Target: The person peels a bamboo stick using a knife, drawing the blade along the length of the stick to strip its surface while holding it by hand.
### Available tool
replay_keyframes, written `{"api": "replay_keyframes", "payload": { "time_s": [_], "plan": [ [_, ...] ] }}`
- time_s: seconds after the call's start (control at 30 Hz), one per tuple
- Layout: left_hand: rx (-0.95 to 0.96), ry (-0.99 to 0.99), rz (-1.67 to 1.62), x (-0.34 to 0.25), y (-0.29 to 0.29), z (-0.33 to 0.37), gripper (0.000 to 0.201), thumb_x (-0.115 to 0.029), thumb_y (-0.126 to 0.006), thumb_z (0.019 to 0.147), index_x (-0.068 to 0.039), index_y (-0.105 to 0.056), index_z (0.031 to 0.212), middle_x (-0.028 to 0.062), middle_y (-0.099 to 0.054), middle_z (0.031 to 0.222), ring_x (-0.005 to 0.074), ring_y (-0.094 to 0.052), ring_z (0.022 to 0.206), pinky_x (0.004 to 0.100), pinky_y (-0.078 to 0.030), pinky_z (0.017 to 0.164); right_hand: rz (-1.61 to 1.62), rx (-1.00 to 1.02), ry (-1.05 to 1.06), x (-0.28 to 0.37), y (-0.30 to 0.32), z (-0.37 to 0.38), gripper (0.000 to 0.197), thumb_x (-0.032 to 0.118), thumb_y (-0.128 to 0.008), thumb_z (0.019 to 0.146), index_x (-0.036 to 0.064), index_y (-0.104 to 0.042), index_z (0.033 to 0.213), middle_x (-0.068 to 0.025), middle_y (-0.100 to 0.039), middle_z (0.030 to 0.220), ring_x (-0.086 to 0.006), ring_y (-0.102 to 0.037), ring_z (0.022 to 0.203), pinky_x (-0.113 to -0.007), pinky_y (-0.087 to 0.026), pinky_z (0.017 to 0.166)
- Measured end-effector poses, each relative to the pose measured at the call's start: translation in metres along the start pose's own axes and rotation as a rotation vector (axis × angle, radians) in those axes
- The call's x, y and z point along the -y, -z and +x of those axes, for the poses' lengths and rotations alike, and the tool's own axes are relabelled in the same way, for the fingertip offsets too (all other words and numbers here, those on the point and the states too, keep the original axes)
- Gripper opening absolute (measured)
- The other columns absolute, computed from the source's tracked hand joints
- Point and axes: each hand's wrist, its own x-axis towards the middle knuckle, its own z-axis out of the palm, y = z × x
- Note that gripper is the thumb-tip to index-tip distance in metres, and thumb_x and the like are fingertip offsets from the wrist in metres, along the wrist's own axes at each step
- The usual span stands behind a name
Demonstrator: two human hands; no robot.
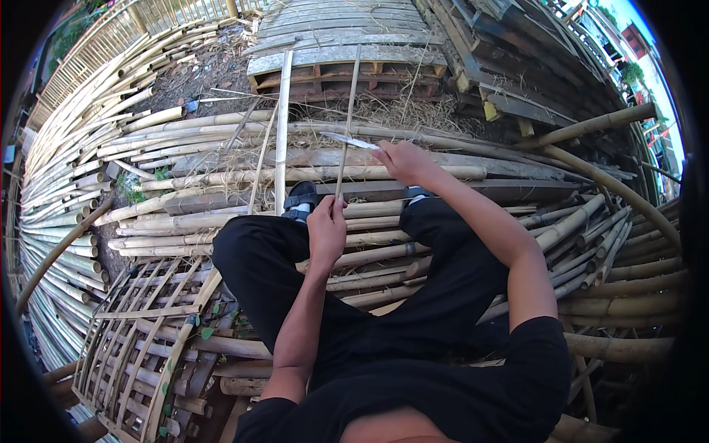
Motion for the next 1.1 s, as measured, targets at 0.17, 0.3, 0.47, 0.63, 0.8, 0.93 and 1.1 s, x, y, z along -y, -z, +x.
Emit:
{"api": "replay_keyframes", "payload": {
  "time_s": [0.17, 0.3, 0.47, 0.63, 0.8, 0.93, 1.1],
  "plan": [
    [-0.023, -0.029, -0.006, 0.001, -0.004, -0.008, 0.019, -0.014, -0.050, 0.095, 0.003, -0.059, 0.092, 0.0225, -0.060, 0.071, 0.0368, -0.060, 0.062, 0.0409, -0.044, 0.058, -0.058, 0.057, 0.242, 0.013, -0.008, -0.006, 0.035, 0.037, -0.044, 0.097, 0.0040, -0.055, 0.092, -0.0239, -0.061, 0.072, -0.0455, -0.060, 0.072, -0.054, -0.046, 0.065],
    [0.038, -0.064, -0.041, 0.002, -0.006, -0.022, 0.018, -0.013, -0.050, 0.095, 0.002, -0.058, 0.090, 0.0216, -0.057, 0.066, 0.0346, -0.056, 0.056, 0.0397, -0.042, 0.054, -0.064, -0.322, -0.402, -0.104, 0.038, 0.028, 0.041, 0.037, -0.037, 0.098, 0.0015, -0.057, 0.097, -0.0271, -0.063, 0.083, -0.0470, -0.061, 0.082, -0.055, -0.048, 0.070],
    [0.045, 0.020, -0.072, 0.014, -0.001, -0.009, 0.021, -0.013, -0.050, 0.098, 0.004, -0.061, 0.096, 0.0039, -0.058, 0.067, 0.0060, -0.046, 0.060, 0.0248, -0.040, 0.055, 0.074, -0.293, -0.439, -0.127, 0.056, -0.007, 0.048, 0.043, -0.040, 0.097, -0.0016, -0.056, 0.095, -0.0281, -0.063, 0.084, -0.0457, -0.061, 0.088, -0.053, -0.046, 0.074],
    [0.101, 0.033, -0.216, 0.014, -0.011, -0.006, 0.023, -0.020, -0.051, 0.099, 0.000, -0.062, 0.094, -0.0058, -0.039, 0.059, 0.0015, -0.033, 0.051, 0.0212, -0.027, 0.046, 0.129, -0.047, -0.203, -0.041, 0.064, -0.011, 0.040, 0.038, -0.049, 0.095, -0.0013, -0.057, 0.096, -0.0262, -0.062, 0.077, -0.0417, -0.060, 0.074, -0.047, -0.045, 0.067],
    [0.155, 0.132, -0.383, 0.017, -0.005, 0.002, 0.023, -0.020, -0.049, 0.100, -0.001, -0.060, 0.094, -0.0067, -0.036, 0.058, 0.0014, -0.028, 0.049, 0.0210, -0.022, 0.042, 0.203, 0.068, 0.172, 0.018, 0.023, -0.022, 0.038, 0.036, -0.044, 0.098, -0.0001, -0.056, 0.096, -0.0242, -0.060, 0.075, -0.0436, -0.058, 0.071, -0.050, -0.044, 0.067],
    [0.125, 0.155, -0.315, 0.010, 0.002, 0.002, 0.021, -0.015, -0.053, 0.097, 0.003, -0.064, 0.094, -0.0012, -0.047, 0.059, 0.0044, -0.037, 0.054, 0.0248, -0.031, 0.049, 0.160, 0.213, 0.154, 0.047, 0.006, -0.038, 0.041, 0.037, -0.039, 0.099, 0.0001, -0.054, 0.092, -0.0251, -0.059, 0.076, -0.0455, -0.057, 0.075, -0.053, -0.043, 0.070],
    [-0.021, 0.058, -0.137, 0.009, 0.000, 0.001, 0.019, -0.012, -0.057, 0.092, 0.006, -0.065, 0.093, 0.0099, -0.061, 0.064, 0.0079, -0.048, 0.055, 0.0281, -0.039, 0.053, 0.121, 0.210, 0.236, 0.055, -0.017, -0.046, 0.039, 0.038, -0.038, 0.100, 0.0030, -0.051, 0.092, -0.0235, -0.056, 0.068, -0.0454, -0.055, 0.069, -0.054, -0.041, 0.064]
  ]
}}
